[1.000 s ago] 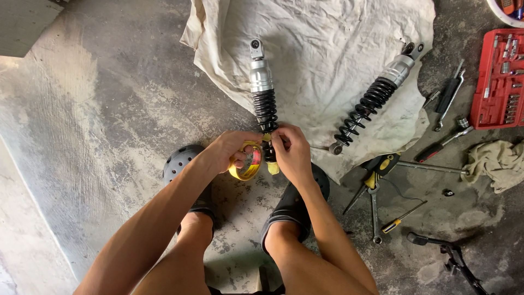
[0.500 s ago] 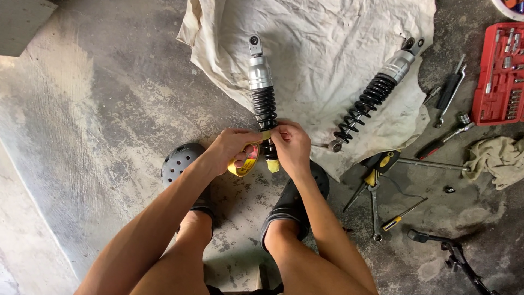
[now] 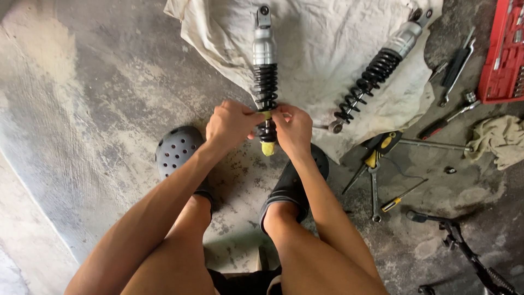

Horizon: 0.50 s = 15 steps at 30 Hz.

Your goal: Applying yellow masking tape to the springs of motorcycle shock absorbers.

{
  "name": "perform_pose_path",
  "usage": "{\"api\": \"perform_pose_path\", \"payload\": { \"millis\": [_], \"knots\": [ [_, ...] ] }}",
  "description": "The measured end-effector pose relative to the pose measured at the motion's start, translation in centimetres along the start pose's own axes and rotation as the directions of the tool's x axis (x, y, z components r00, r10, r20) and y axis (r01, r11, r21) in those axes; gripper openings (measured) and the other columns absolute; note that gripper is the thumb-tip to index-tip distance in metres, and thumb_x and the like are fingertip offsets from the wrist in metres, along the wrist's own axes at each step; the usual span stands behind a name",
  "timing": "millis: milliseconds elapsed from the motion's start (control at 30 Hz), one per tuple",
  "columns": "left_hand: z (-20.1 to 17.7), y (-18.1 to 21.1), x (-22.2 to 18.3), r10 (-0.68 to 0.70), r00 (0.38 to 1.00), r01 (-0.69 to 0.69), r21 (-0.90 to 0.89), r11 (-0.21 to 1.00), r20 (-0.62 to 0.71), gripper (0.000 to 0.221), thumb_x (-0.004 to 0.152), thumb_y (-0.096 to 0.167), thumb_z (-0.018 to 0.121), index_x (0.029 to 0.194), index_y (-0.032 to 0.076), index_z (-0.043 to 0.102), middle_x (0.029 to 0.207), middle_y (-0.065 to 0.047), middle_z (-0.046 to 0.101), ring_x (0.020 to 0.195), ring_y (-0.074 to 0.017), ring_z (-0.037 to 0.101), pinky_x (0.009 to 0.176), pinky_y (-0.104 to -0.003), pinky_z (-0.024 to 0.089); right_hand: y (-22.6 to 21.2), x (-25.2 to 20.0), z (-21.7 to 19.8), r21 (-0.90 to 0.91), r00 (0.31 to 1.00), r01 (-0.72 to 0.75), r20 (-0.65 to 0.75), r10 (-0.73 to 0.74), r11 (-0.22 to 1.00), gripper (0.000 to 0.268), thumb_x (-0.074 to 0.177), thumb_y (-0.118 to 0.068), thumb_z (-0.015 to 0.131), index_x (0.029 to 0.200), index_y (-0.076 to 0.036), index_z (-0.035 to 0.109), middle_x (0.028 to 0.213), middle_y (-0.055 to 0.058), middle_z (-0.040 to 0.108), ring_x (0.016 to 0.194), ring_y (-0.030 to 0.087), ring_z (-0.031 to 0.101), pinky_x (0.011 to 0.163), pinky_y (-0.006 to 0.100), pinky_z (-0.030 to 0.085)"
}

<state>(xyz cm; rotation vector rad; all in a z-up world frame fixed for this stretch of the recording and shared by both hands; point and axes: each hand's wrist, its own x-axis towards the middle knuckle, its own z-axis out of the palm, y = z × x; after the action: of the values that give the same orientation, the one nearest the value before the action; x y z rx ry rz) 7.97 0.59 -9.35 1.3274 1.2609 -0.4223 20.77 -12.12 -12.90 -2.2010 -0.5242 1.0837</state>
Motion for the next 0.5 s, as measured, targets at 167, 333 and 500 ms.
{"api": "perform_pose_path", "payload": {
  "millis": [167,333,500],
  "knots": [
    [-0.6,0.7,0.3,0.017,0.999,-0.006,0.242,0.97,-0.045,0.025,0.089,0.045,0.075,0.097,0.023,0.084,0.066,0.001,0.075,0.054,-0.0115,0.067,0.056,-0.034,0.055,-0.6,0.1,-0.1,0.085,0.991,-0.125,0.062,0.12,0.988,0.027,0.094,-0.02,0.07,0.107,0.003,0.075,0.087,0.01,0.077,0.069,0.015,0.072,0.059,0.028,0.059],
    [-0.2,-0.5,1.5,0.145,0.986,-0.115,0.293,0.949,-0.081,0.019,0.083,0.043,0.08,0.096,0.029,0.084,0.069,0.005,0.074,0.058,-0.0117,0.068,0.06,-0.035,0.054,0.1,2.1,-1.6,0.197,0.93,-0.329,0.235,0.281,0.924,0.027,0.087,-0.014,0.071,0.11,0.0,0.074,0.095,0.006,0.078,0.083,0.011,0.077,0.066,0.028,0.062],
    [-1.1,0.3,1.8,0.09,0.996,-0.091,0.394,0.915,0.02,0.035,0.085,0.05,0.081,0.077,0.016,0.082,0.061,0.002,0.071,0.055,-0.0117,0.065,0.061,-0.034,0.054,1.2,3.1,-2.3,0.153,0.957,-0.102,0.286,0.054,0.983,0.022,0.088,-0.008,0.078,0.105,0.006,0.078,0.094,0.012,0.079,0.083,0.016,0.071,0.073,0.026,0.055]
  ]
}}
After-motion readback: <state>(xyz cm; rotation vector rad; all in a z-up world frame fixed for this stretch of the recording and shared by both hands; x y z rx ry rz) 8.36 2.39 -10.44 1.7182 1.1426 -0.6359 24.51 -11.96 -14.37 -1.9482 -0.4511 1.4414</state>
